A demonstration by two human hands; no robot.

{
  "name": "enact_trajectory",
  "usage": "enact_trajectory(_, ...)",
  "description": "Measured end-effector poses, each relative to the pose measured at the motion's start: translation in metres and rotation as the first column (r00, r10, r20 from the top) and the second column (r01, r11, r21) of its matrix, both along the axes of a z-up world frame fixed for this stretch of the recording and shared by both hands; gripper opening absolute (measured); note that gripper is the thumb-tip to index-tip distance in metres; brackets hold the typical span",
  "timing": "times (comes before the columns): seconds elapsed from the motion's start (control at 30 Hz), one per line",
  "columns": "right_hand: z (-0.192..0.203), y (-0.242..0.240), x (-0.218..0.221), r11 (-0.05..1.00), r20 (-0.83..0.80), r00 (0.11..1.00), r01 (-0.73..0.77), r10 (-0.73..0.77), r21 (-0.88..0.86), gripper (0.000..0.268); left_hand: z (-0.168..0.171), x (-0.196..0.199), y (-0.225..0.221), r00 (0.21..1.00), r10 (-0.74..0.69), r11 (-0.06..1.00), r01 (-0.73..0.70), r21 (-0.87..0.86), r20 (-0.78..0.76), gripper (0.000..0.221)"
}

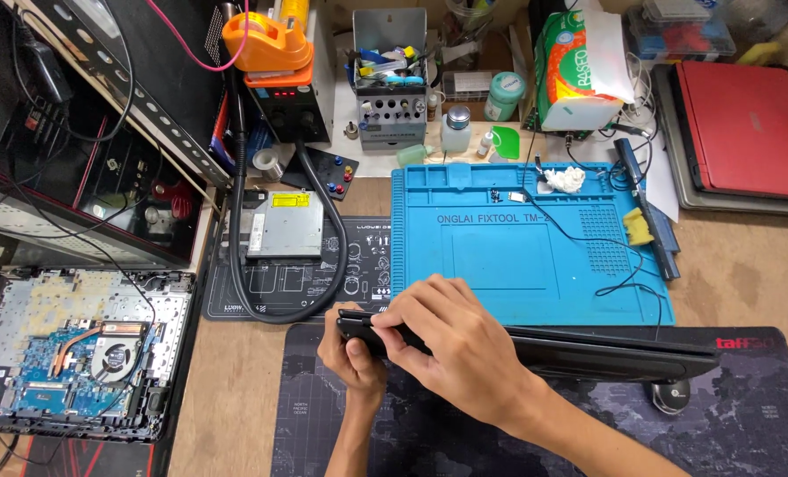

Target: Disassembling a laptop by removing screws and the battery to access internal components

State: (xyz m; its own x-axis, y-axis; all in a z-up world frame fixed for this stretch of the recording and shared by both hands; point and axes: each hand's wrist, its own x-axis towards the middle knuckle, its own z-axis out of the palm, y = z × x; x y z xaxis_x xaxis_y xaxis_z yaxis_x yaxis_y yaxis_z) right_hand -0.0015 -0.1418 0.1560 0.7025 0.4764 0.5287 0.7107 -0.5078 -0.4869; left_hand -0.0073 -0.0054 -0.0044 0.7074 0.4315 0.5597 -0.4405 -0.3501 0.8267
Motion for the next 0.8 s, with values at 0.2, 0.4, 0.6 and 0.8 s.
enact_trajectory(0.2,-0.001,0.004,-0.002,0.995,0.215,0.977,0.023,-0.001,-0.101,0.016,-0.001,-0.001,0.002,1.000,-0.007,1.000,0.006,0.028,0.013,0.069)
enact_trajectory(0.4,-0.001,0.001,-0.005,1.000,0.053,0.999,0.002,-0.002,-0.012,0.013,0.002,-0.004,0.003,1.000,-0.018,1.000,0.018,0.021,0.004,0.066)
enact_trajectory(0.6,0.002,-0.003,-0.004,0.997,0.108,0.993,-0.036,0.043,-0.071,0.015,0.009,-0.003,0.000,1.000,-0.018,1.000,0.018,0.006,0.009,0.067)
enact_trajectory(0.8,-0.003,-0.004,-0.002,0.994,0.198,0.980,-0.014,0.037,-0.112,0.019,-0.004,-0.002,0.002,1.000,0.006,1.000,-0.006,0.007,-0.029,0.071)
